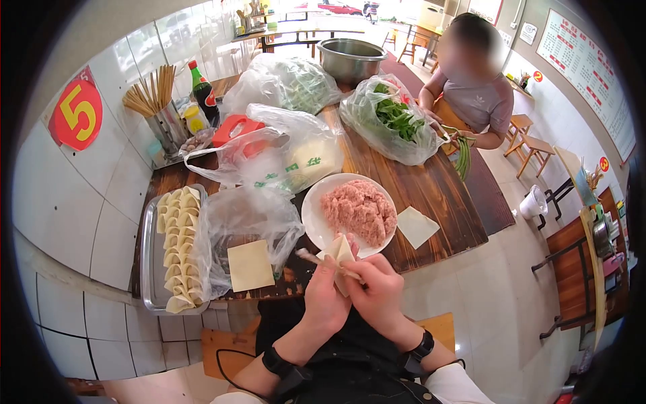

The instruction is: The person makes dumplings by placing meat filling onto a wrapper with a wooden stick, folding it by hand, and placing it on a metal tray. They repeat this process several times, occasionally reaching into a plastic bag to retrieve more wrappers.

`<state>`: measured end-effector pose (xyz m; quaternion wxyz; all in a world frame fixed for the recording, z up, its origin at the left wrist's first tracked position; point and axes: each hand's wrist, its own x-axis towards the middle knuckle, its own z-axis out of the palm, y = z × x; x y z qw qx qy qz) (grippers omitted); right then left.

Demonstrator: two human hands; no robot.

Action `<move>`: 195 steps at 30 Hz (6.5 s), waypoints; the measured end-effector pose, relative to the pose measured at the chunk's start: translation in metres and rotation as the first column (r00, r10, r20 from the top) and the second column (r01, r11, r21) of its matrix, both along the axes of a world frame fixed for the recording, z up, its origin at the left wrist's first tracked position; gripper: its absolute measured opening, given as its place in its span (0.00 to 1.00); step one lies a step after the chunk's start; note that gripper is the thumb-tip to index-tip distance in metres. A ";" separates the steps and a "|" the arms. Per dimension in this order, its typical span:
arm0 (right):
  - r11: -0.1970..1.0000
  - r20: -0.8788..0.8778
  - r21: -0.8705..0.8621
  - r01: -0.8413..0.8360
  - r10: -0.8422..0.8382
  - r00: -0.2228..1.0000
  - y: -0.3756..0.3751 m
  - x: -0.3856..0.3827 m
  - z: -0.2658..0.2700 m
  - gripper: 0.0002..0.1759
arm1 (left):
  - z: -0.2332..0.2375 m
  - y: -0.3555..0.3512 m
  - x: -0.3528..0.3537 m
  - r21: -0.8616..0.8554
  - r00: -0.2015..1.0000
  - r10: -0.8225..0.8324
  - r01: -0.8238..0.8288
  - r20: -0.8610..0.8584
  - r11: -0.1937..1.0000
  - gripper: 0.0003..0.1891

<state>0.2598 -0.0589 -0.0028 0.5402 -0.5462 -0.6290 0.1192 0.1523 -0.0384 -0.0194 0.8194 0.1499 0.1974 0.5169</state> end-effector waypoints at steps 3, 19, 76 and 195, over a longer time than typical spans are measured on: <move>0.997 0.251 0.049 0.053 -0.064 0.966 -0.002 -0.008 -0.003 0.13 | 0.002 -0.001 -0.001 0.037 0.999 0.010 -0.012 0.045 0.999 0.28; 0.986 0.461 -0.051 0.156 -0.115 0.880 -0.020 0.054 0.022 0.07 | 0.000 0.000 -0.012 -0.069 0.987 -0.010 -0.001 -0.158 0.998 0.17; 0.972 0.061 -0.135 -0.192 0.202 0.978 0.021 0.021 0.010 0.08 | -0.011 -0.009 -0.026 0.562 0.781 0.370 -0.030 -0.503 0.827 0.27; 0.864 0.197 -0.502 -0.043 0.163 0.967 -0.003 0.091 0.034 0.03 | -0.022 0.008 -0.023 -0.362 0.990 -0.084 0.118 0.110 0.925 0.23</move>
